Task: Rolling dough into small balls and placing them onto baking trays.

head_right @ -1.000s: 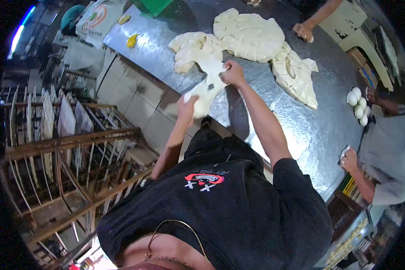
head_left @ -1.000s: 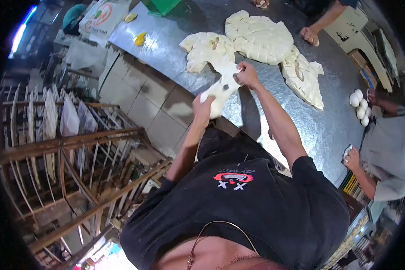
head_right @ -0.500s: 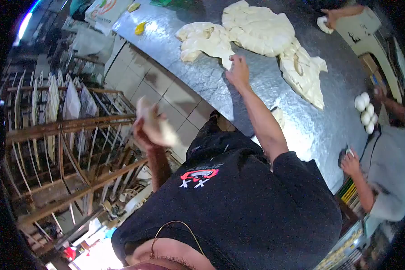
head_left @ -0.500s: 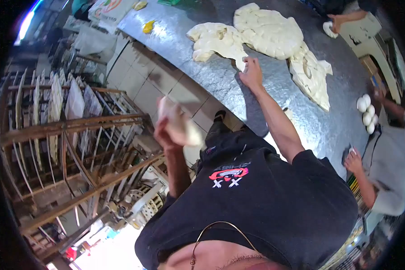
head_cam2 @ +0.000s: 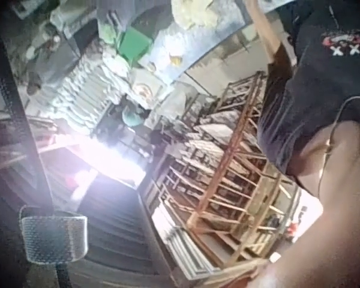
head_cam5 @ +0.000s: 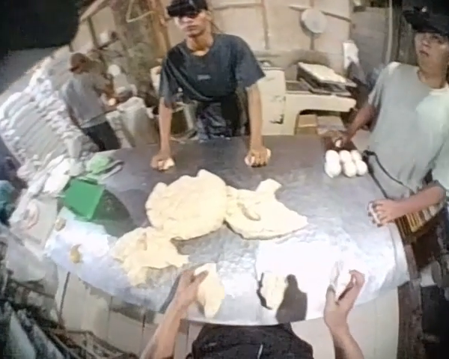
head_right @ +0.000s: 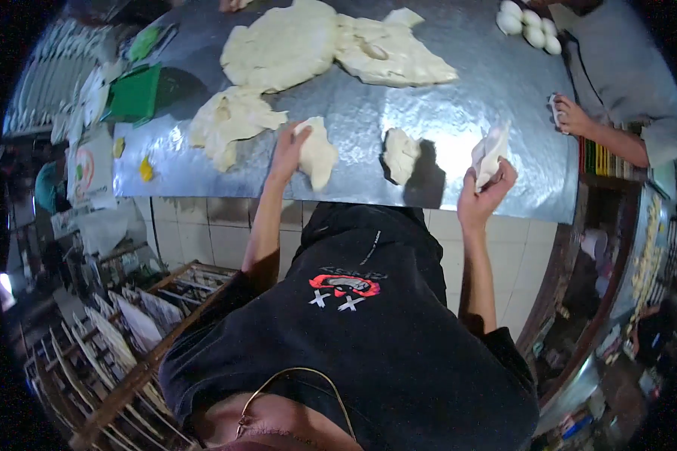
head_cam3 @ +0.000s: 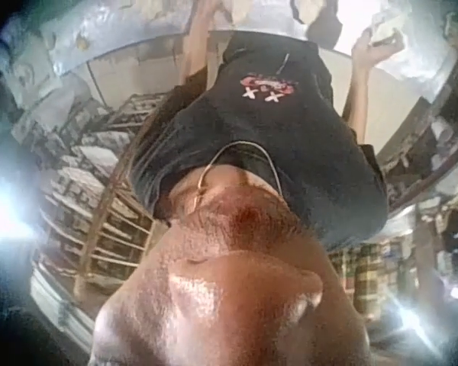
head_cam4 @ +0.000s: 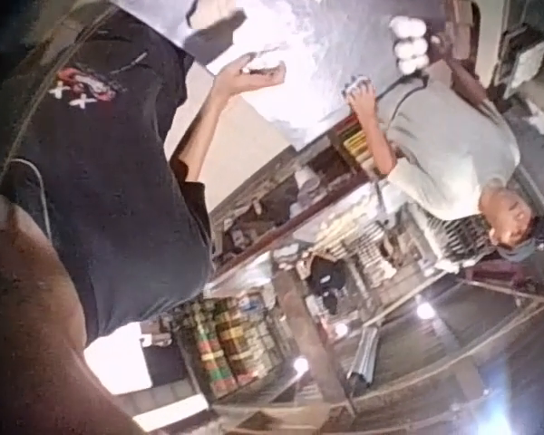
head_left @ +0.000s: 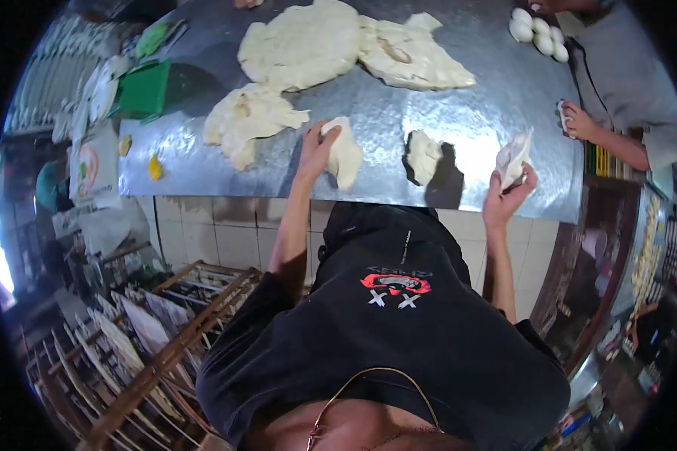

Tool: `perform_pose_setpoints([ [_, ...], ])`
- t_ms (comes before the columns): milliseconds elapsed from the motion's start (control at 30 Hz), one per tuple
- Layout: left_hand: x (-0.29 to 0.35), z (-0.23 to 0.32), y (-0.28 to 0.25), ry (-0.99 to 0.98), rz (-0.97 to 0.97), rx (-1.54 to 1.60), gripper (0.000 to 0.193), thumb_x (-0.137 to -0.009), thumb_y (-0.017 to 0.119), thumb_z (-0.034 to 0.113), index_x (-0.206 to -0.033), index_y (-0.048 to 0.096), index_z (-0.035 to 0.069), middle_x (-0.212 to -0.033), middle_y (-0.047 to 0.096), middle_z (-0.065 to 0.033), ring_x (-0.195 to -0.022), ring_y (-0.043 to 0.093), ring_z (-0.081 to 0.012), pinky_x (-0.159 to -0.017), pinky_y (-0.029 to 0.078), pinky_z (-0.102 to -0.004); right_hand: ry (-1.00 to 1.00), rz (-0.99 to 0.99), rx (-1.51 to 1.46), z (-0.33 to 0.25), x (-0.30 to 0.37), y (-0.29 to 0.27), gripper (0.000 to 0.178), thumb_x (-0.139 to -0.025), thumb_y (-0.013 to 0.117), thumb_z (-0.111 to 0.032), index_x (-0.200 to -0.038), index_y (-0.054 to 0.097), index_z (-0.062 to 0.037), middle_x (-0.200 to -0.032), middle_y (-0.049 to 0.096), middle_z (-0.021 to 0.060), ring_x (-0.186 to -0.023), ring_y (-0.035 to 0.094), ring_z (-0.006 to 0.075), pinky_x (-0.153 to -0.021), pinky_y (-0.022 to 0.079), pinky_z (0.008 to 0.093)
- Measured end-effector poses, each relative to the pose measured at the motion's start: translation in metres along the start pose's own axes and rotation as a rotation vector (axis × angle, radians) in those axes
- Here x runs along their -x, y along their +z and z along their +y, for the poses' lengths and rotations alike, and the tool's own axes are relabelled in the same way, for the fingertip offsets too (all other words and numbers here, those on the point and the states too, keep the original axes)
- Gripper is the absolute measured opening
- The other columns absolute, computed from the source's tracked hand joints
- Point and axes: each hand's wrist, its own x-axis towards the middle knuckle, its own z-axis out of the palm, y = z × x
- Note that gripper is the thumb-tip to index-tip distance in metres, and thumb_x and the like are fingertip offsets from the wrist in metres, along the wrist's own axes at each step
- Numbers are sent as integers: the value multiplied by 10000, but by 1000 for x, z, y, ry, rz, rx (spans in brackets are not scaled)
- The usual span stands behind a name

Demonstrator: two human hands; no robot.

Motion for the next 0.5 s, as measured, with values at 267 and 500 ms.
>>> perform_pose_setpoints([
  [267, 24, -33, 45, 516, 209, -896, 871, -802, 709, 469, -1431, 348, -14, -1465, 329, -259, -1324, 338, -433, -1079, 251, -533, -156, -171, 550, 42, 36, -7, 470, -867, 639, -285, -1304, 582, -122, -1315, 515, 237, -1215, 457, 444, -1037, 338, 533],
  [500, -82, 0, 54, 567, 229, -943, 330, -840, 659, 371, -964, 621, 68, -998, 644, -130, -997, 592, -327, -884, 448, -442, -224, -170, 630, 139, -94, 29, 190, -849, 587, -233, -821, 709, -89, -894, 658, 122, -851, 584, 362, -759, 449, 481],
])
